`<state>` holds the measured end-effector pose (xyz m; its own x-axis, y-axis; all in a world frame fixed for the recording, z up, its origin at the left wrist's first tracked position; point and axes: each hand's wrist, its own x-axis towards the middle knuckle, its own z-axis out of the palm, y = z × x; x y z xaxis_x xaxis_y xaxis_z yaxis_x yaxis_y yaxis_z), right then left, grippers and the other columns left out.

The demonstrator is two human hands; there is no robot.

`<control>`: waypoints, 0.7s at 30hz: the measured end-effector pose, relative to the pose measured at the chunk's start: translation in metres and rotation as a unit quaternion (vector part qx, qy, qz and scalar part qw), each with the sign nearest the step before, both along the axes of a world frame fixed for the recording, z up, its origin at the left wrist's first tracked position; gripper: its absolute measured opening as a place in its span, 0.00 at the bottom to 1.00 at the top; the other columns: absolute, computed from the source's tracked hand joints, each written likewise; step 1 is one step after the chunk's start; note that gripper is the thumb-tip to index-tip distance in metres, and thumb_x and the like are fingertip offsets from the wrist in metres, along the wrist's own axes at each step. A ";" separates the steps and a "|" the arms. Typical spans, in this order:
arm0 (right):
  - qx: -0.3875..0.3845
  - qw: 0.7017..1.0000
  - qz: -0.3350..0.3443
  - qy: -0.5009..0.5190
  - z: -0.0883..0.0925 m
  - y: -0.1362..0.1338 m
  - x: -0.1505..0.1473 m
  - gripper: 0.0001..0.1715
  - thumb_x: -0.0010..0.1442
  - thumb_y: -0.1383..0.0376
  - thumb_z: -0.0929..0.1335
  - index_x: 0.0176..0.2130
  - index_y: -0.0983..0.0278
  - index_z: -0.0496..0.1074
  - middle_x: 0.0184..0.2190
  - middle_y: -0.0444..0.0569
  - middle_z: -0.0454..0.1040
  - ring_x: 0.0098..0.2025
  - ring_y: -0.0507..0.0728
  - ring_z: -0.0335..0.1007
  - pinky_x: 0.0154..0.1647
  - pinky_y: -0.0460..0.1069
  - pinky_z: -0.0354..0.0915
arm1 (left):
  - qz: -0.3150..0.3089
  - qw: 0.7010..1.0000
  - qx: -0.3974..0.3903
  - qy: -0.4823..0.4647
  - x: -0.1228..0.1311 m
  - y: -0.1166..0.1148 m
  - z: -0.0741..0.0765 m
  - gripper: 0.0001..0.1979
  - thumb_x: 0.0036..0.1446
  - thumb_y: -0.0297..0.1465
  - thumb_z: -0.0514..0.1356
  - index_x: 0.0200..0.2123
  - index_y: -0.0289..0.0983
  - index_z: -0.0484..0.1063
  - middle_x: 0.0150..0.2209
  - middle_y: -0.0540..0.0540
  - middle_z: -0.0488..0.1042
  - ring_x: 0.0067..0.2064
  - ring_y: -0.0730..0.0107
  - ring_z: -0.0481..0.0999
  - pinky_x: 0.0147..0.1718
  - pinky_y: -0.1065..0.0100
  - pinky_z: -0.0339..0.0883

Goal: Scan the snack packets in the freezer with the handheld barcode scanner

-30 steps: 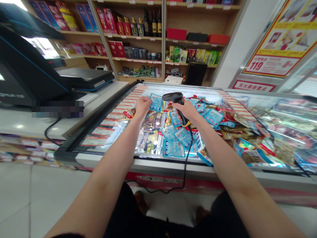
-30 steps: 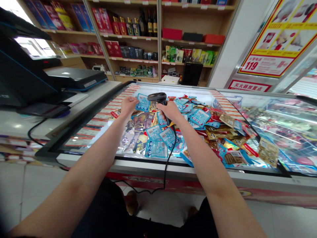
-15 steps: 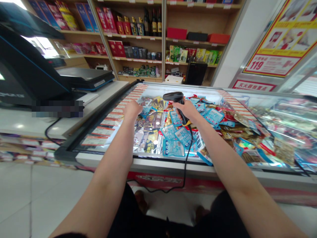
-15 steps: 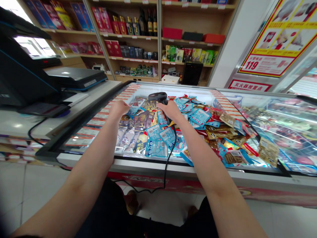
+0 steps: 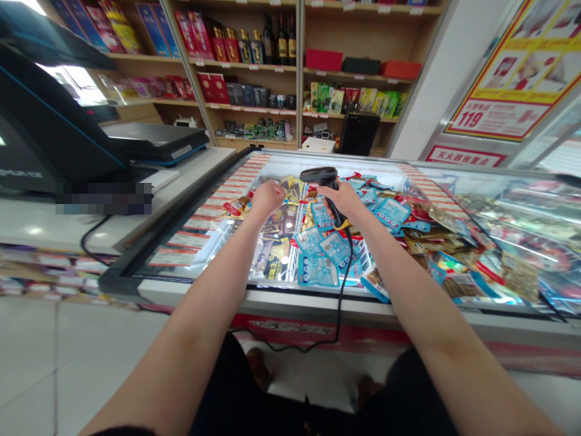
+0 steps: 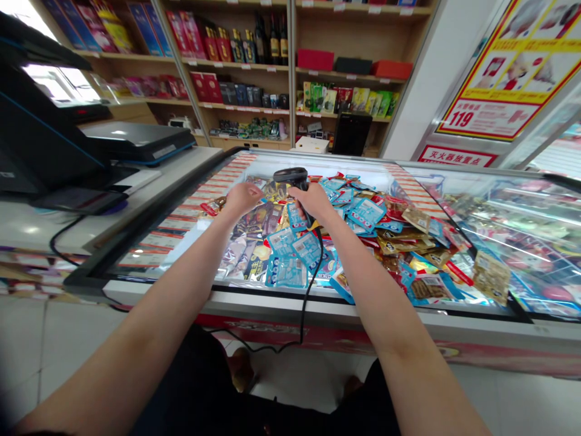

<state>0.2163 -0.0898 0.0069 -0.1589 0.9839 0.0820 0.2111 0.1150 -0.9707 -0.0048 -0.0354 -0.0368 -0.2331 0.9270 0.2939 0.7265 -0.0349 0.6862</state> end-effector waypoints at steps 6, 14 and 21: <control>-0.002 1.000 -0.021 0.003 0.003 -0.002 -0.002 0.18 0.67 0.67 0.69 0.26 0.61 0.64 0.15 0.42 0.68 0.14 0.51 0.62 0.13 0.45 0.62 | -0.073 0.992 0.005 0.106 0.030 -0.007 -0.005 0.14 0.64 0.31 0.58 0.43 0.39 0.85 0.45 0.41 0.86 0.50 0.54 0.83 0.52 0.62 0.72; 0.003 0.999 -0.036 0.014 0.001 0.001 0.000 0.19 0.67 0.67 0.69 0.25 0.62 0.65 0.14 0.41 0.67 0.13 0.50 0.62 0.13 0.45 0.61 | -0.079 0.987 0.000 0.143 0.058 -0.002 -0.015 0.16 0.67 0.31 0.56 0.48 0.37 0.84 0.50 0.37 0.84 0.54 0.52 0.82 0.54 0.61 0.72; 0.019 0.999 -0.038 0.010 0.000 0.003 0.000 0.19 0.67 0.68 0.69 0.24 0.62 0.65 0.15 0.41 0.67 0.13 0.50 0.62 0.13 0.45 0.61 | -0.052 0.983 -0.042 0.170 0.070 0.021 -0.018 0.21 0.70 0.43 0.56 0.47 0.35 0.84 0.51 0.32 0.83 0.56 0.47 0.81 0.53 0.59 0.71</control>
<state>0.2166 -0.0868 0.0070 -0.0826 0.9891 0.1218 0.2010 0.1362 -0.9701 0.0648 -0.0147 -0.0547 -0.0362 0.9649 0.2602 0.9099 -0.0758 0.4079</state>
